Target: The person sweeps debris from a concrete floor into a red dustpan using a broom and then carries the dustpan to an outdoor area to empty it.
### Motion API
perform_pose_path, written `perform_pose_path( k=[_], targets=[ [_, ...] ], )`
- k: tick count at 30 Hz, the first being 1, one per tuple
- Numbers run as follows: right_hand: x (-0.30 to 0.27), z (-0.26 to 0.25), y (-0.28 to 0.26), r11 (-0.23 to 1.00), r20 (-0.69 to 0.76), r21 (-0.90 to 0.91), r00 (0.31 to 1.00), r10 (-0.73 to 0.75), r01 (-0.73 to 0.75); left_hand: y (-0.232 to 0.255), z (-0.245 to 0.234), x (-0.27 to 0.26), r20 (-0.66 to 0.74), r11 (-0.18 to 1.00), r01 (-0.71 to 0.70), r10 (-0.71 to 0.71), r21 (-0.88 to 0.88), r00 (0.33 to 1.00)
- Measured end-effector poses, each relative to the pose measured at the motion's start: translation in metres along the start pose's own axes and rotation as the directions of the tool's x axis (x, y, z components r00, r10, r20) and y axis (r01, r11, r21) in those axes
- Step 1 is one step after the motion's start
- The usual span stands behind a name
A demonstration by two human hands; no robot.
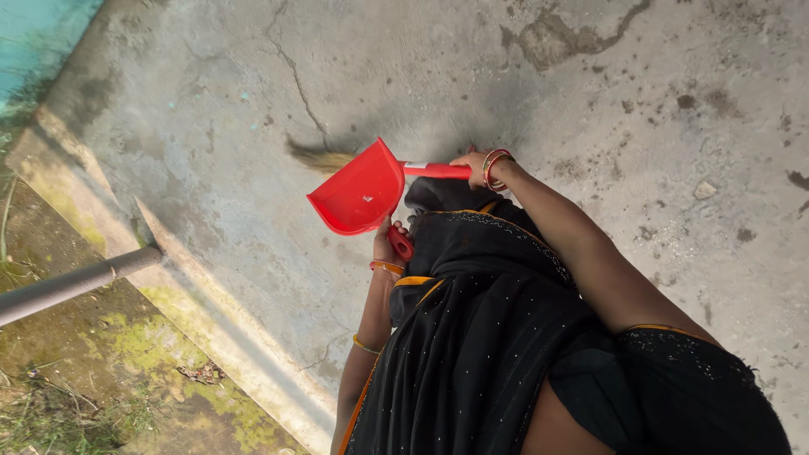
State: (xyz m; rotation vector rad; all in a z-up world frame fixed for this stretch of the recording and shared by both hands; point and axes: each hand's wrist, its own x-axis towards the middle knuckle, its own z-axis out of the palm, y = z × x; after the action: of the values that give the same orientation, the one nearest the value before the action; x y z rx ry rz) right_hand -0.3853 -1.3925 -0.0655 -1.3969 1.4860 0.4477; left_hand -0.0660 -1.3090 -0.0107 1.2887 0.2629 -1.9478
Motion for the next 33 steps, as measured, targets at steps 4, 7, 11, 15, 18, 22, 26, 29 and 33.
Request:
perform_pose_path(
  k=[4,7,11,15,18,22,26,29,33],
  targets=[
    [-0.019,-0.025,0.064,0.97,-0.062,-0.24,0.998,0.03,-0.044,0.023,0.036,0.036,0.085,0.998,0.031,-0.036,0.058,0.996],
    [-0.054,-0.034,0.133,0.867,0.046,-0.212,0.882,0.47,-0.451,0.034,0.072,0.068,0.06,0.997,0.047,-0.051,0.063,0.997],
    [-0.119,-0.016,0.205,0.785,0.07,0.108,0.793,0.606,-0.61,0.033,0.109,0.099,0.073,0.966,0.081,-0.101,0.244,0.992],
    [-0.178,0.052,0.216,0.65,0.107,0.313,0.706,0.7,-0.692,0.023,0.163,0.121,0.105,0.931,0.133,-0.179,0.341,0.978],
    [-0.212,0.131,0.187,0.298,0.203,0.764,0.652,0.731,-0.572,0.011,0.207,0.128,0.077,0.882,0.163,-0.218,0.443,0.973],
    [-0.211,0.192,0.156,-0.18,0.298,0.95,0.573,0.764,-0.255,0.006,0.256,0.131,0.028,0.761,0.209,-0.286,0.615,0.958],
    [-0.177,0.181,0.151,-0.2,0.211,0.977,0.472,0.856,-0.074,0.008,0.292,0.147,-0.007,0.633,0.252,-0.363,0.732,0.932],
    [-0.136,0.135,0.2,-0.261,0.249,0.965,0.399,0.882,-0.025,0.025,0.312,0.166,0.042,0.589,0.205,-0.377,0.782,0.925],
    [-0.057,0.041,0.268,-0.297,0.301,0.952,0.374,0.877,-0.07,0.067,0.332,0.201,0.059,0.669,0.214,-0.361,0.712,0.931]
  ],
)
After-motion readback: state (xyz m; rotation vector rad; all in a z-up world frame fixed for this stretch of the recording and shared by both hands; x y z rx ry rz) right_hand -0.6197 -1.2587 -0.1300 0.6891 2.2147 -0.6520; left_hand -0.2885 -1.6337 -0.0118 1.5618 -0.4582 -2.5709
